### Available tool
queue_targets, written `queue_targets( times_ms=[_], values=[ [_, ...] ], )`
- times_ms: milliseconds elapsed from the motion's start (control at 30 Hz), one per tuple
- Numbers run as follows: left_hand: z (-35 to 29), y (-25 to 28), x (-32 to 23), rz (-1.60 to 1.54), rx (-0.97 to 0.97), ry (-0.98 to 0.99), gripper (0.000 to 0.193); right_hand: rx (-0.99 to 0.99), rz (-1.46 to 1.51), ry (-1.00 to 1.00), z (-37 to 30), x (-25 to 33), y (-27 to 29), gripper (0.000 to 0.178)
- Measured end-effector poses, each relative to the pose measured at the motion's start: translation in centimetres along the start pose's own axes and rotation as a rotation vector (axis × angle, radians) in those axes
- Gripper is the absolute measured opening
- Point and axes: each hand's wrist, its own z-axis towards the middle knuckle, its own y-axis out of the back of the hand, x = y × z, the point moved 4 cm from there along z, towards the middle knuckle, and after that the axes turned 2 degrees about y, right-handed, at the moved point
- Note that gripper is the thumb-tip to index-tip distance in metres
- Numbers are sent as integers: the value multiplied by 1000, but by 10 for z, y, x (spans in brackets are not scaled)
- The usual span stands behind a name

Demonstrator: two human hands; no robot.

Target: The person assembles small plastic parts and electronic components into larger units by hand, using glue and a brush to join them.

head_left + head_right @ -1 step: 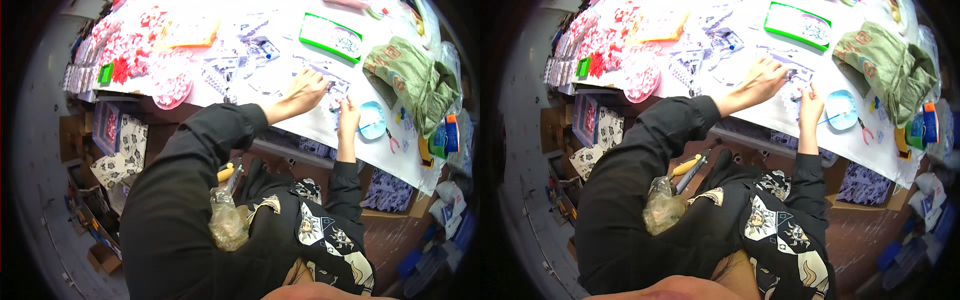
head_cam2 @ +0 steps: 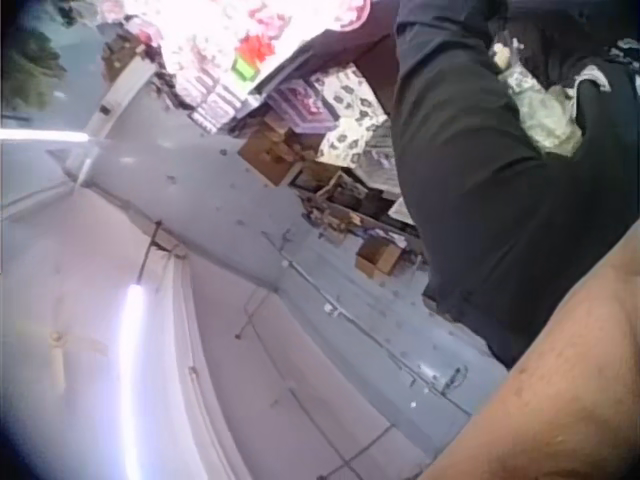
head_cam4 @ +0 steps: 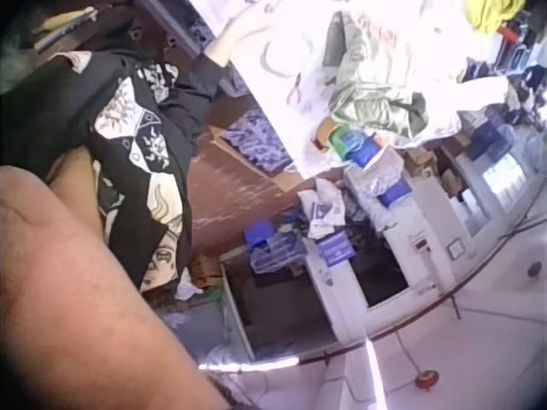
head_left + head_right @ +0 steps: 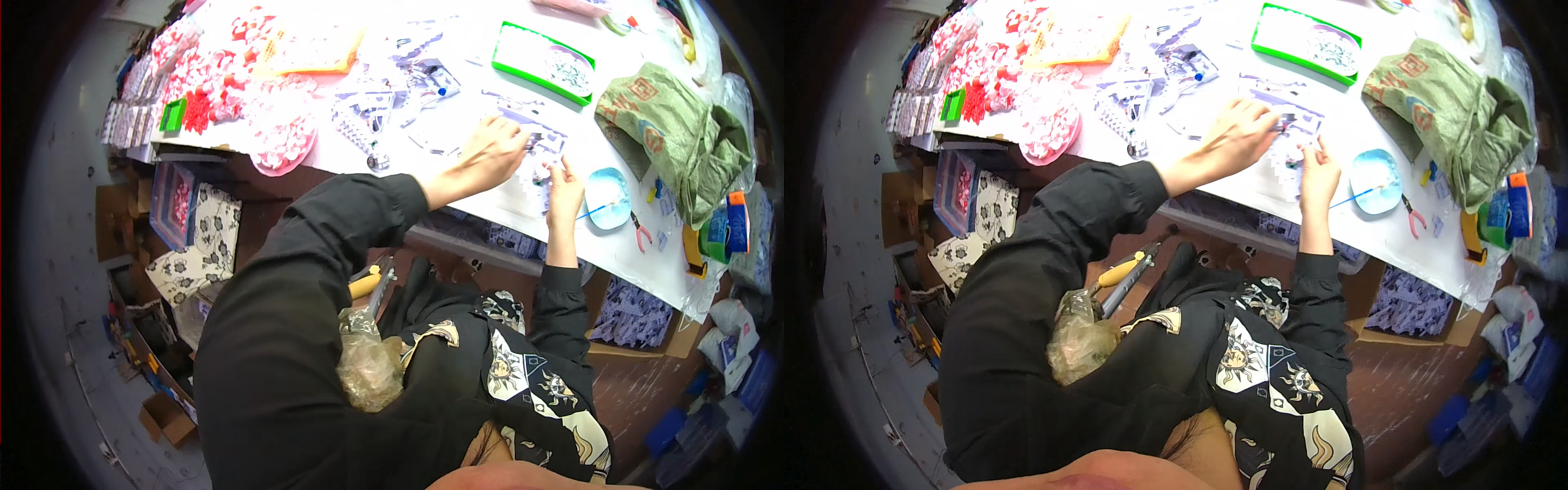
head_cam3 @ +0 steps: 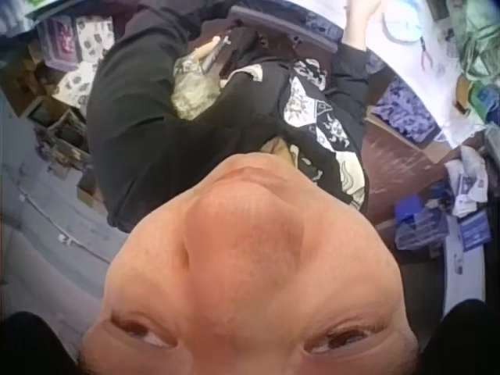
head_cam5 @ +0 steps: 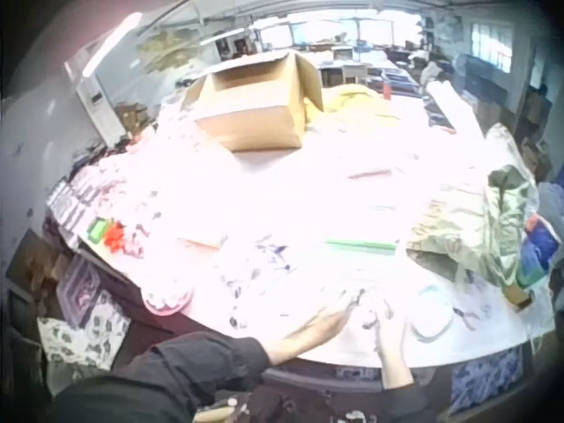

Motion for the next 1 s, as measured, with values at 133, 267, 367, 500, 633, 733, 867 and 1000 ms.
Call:
queue_targets(
  times_ms=[133,267,367,500,633,733,867,1000],
  values=[
    [-43,48,23,-104,-42,194,30,139,36,-27,-28,12,-57,50],
    [-89,89,76,-186,-139,539,37,293,3,-29,-40,4,-123,53],
    [-128,111,126,-337,-126,991,43,333,-26,10,-41,-3,-170,52],
    [-204,108,198,-429,-149,1320,54,386,-35,6,-52,-8,-246,55],
    [-197,104,213,-615,-244,1376,65,201,-32,66,-50,-18,-289,52],
    [-185,98,225,-693,-230,1331,65,228,79,-79,-41,-44,-312,54],
    [-178,93,231,-735,-205,1412,66,228,123,-59,-51,-49,-319,55],
    [-176,89,229,-699,-214,1427,62,196,5,-50,-57,-44,-309,47]
  ],
)
